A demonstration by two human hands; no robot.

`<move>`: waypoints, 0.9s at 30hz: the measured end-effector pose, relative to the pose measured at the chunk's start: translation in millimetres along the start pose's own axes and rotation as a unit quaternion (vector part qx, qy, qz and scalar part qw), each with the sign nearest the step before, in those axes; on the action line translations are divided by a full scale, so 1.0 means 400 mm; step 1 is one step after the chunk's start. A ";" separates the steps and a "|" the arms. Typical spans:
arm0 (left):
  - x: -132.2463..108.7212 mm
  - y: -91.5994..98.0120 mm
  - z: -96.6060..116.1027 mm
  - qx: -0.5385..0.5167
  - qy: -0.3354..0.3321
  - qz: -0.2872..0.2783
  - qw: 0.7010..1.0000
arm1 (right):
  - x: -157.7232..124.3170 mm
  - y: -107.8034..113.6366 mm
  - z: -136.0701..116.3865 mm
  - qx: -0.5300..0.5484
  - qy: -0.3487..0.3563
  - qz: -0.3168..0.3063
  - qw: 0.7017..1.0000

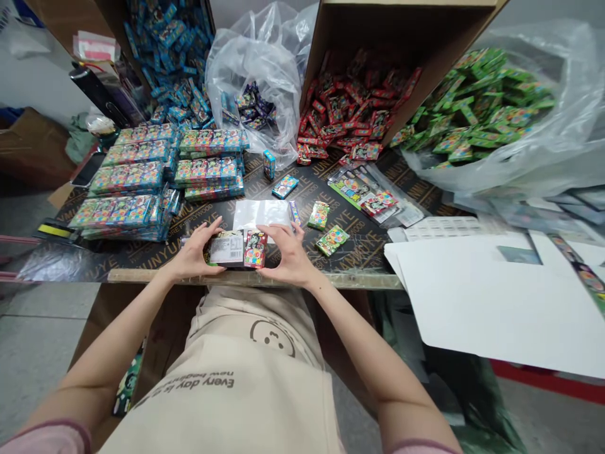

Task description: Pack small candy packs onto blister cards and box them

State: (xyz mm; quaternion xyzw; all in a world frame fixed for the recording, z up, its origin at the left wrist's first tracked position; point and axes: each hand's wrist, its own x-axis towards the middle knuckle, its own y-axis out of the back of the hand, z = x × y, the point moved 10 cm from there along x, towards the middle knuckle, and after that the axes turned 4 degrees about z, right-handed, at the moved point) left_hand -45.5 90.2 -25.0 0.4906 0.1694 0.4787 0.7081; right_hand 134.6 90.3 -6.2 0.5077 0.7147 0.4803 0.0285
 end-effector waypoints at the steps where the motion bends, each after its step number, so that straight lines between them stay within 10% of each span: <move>1: 0.001 0.005 -0.004 -0.009 0.007 0.003 1.000 | 0.003 0.004 0.000 0.010 -0.002 -0.004 1.000; 22: 0.019 0.038 0.033 -0.025 0.017 0.060 0.998 | -0.001 -0.014 -0.054 0.023 -0.008 -0.020 0.999; 27: 0.020 -0.009 -0.021 0.009 0.049 0.028 0.998 | -0.032 0.175 0.175 -0.087 -0.176 0.209 0.958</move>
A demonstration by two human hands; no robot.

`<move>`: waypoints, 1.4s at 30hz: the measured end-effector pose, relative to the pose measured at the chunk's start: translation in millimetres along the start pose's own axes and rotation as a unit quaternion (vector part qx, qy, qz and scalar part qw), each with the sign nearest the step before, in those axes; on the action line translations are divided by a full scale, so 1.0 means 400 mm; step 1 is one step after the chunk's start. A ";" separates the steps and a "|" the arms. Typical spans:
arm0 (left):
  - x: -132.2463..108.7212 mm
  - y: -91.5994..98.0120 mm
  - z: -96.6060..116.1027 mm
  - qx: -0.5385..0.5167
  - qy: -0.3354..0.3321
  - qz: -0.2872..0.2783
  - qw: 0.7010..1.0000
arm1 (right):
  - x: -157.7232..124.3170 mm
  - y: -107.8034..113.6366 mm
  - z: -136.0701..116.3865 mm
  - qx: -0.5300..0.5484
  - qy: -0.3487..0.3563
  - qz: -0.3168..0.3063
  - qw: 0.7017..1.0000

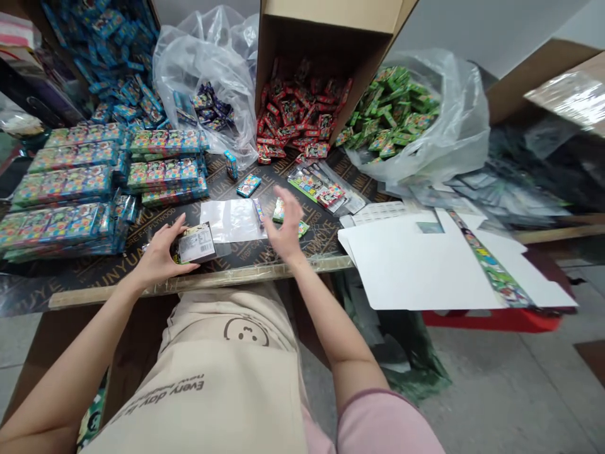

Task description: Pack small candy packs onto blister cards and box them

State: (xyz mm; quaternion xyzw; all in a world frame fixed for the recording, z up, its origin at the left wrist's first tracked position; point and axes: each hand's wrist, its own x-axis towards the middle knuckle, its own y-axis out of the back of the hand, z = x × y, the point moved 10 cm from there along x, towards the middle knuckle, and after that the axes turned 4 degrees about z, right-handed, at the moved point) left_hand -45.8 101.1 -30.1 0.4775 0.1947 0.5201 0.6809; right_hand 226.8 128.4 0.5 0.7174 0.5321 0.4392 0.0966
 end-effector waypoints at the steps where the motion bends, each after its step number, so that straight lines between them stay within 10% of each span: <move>1: -0.001 -0.023 -0.013 0.011 0.008 -0.028 1.000 | 0.022 0.001 0.062 -0.028 -0.020 -0.001 0.999; 6: 0.004 -0.072 -0.007 0.011 0.024 -0.057 0.998 | 0.073 -0.089 0.264 -0.099 -0.058 -0.192 0.975; 11: 0.015 -0.016 0.057 -0.224 0.134 0.085 0.962 | 0.072 0.017 0.098 -0.024 -0.005 -0.031 0.999; 17: -0.002 -0.182 0.176 -0.663 0.319 -0.064 0.675 | -0.098 -0.067 -0.176 0.289 0.045 -0.149 0.945; 20: -0.018 -0.200 0.166 -0.692 0.370 -0.031 0.619 | -0.144 -0.100 -0.193 0.305 0.045 -0.175 0.935; 26: -0.023 -0.163 0.107 -0.585 0.338 0.045 0.736 | -0.133 -0.080 -0.215 0.165 0.132 -0.193 0.958; 32: 0.001 -0.065 0.032 -0.191 0.123 -0.034 0.973 | -0.110 -0.041 -0.191 0.066 0.180 -0.108 0.975; 36: -0.015 -0.068 -0.042 0.037 0.040 -0.146 0.988 | -0.106 -0.054 -0.129 0.022 0.155 -0.071 0.985; 42: -0.015 -0.033 -0.014 0.050 -0.026 -0.092 0.994 | -0.135 -0.141 -0.143 0.048 0.156 -0.159 0.974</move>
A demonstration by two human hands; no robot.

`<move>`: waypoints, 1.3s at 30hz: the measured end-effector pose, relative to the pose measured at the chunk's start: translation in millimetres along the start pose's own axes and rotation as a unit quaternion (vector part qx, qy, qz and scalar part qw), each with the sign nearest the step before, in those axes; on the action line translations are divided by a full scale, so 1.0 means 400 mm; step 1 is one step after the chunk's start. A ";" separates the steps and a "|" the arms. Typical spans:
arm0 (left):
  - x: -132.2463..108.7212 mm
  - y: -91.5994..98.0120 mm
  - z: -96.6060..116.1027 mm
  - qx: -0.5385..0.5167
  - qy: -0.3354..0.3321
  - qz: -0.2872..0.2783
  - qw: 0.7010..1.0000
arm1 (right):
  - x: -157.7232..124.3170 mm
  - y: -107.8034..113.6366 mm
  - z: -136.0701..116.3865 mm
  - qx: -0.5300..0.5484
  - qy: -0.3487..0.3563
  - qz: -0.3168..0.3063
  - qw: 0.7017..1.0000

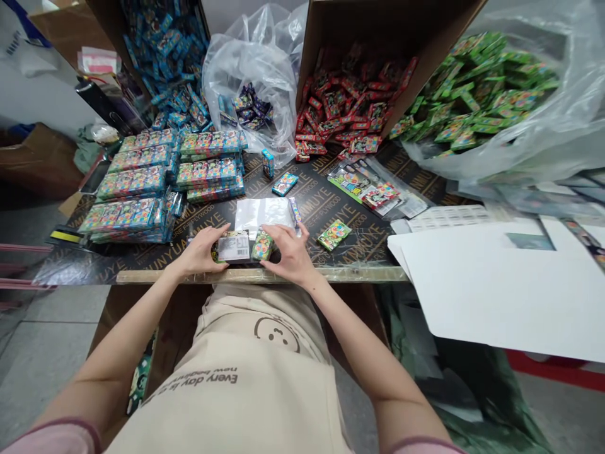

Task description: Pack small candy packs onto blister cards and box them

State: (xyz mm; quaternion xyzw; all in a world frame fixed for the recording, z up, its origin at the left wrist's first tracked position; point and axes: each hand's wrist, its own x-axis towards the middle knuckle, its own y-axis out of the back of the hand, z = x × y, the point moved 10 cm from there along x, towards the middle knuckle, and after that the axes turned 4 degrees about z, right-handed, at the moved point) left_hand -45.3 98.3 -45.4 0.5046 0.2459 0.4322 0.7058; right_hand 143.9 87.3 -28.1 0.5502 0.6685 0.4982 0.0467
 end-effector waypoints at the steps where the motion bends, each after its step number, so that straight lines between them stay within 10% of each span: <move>1: -0.004 0.006 0.009 -0.008 -0.007 0.008 1.000 | 0.001 -0.010 -0.005 0.028 0.002 -0.017 0.999; 6: -0.013 0.045 0.058 -0.049 -0.053 0.031 0.997 | 0.021 -0.030 -0.028 0.163 0.034 -0.093 0.982; 12: 0.026 0.174 0.026 -0.126 0.105 0.285 0.944 | 0.115 0.029 0.029 0.319 -0.178 0.099 0.926; 19: 0.079 0.028 0.072 -0.549 0.207 0.355 0.728 | 0.190 0.014 0.041 0.427 -0.316 0.211 0.820; 23: 0.106 -0.026 0.105 -0.716 0.226 0.322 0.577 | 0.189 0.031 0.060 0.470 -0.339 0.226 0.783; 26: 0.126 -0.032 0.097 -0.760 0.270 0.265 0.528 | 0.177 0.056 0.058 0.500 -0.331 0.240 0.763; 34: 0.154 0.072 0.059 -0.706 0.236 0.247 0.620 | 0.154 0.034 0.066 0.614 -0.371 0.158 0.679; 39: 0.120 0.221 0.133 -0.449 0.094 0.349 0.817 | 0.157 0.083 0.071 0.513 -0.301 0.169 0.786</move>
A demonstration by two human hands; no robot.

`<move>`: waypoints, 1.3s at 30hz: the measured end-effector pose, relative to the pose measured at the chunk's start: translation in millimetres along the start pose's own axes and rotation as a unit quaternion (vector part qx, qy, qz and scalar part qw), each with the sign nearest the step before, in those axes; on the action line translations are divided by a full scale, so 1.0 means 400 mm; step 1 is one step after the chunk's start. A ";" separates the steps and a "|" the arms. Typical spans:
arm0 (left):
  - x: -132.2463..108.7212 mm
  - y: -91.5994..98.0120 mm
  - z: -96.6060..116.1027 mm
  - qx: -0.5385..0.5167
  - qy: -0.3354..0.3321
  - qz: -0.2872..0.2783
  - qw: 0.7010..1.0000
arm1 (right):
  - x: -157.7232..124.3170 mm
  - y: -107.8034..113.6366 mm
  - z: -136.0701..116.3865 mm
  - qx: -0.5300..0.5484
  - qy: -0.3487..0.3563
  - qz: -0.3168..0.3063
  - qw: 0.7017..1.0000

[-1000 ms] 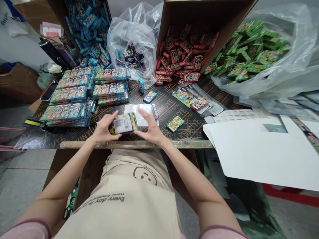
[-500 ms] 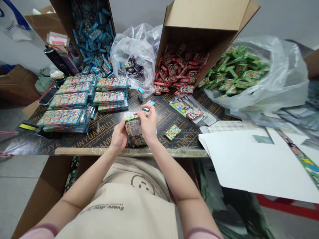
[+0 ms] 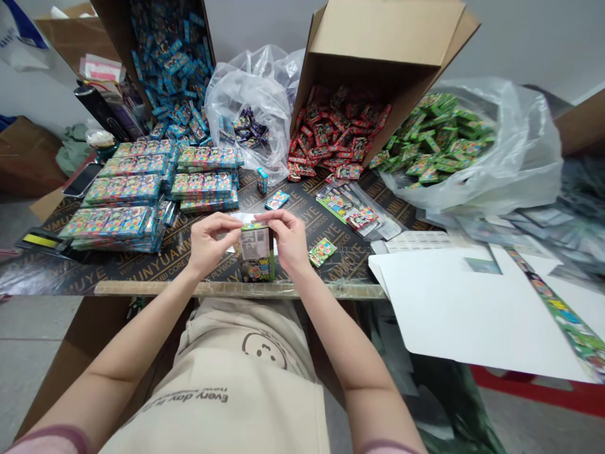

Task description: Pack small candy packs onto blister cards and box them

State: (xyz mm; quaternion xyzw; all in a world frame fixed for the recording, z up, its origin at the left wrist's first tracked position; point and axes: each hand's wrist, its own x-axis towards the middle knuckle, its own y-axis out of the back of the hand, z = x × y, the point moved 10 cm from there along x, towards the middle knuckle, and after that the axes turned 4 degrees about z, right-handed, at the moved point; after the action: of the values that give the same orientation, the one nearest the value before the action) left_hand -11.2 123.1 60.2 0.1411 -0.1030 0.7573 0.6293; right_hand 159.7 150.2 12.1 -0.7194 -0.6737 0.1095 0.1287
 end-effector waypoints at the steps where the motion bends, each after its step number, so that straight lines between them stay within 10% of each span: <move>1: -0.002 -0.010 0.025 0.037 -0.036 -0.022 0.998 | -0.005 0.008 -0.020 -0.031 0.047 0.004 0.998; 5: 0.010 -0.034 0.028 0.066 -0.018 -0.084 0.994 | -0.041 0.013 -0.078 -0.094 0.179 -0.028 0.979; 14: 0.031 -0.062 -0.010 0.027 0.086 -0.137 0.986 | -0.036 0.017 -0.110 -0.207 0.149 -0.031 0.966; 26: -0.035 -0.077 0.103 0.194 -0.216 -0.178 0.940 | -0.088 0.007 -0.152 -0.295 0.292 -0.113 0.903; 32: 0.059 -0.003 -0.140 0.165 0.024 -0.123 0.978 | -0.136 0.008 -0.139 -0.285 0.304 -0.104 0.903; 35: 0.073 0.064 -0.299 0.364 0.145 -0.042 0.919 | -0.177 0.004 -0.141 -0.266 0.305 -0.109 0.908; 39: 0.058 0.060 -0.378 0.475 0.162 -0.052 0.864 | -0.267 -0.026 -0.154 -0.248 0.328 -0.168 0.896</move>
State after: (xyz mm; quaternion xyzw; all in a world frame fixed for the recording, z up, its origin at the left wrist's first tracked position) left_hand -51.5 190.6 -73.4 0.3036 0.3796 0.6929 0.5325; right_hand 163.1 42.0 71.8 -0.5994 -0.7094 -0.3261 0.1762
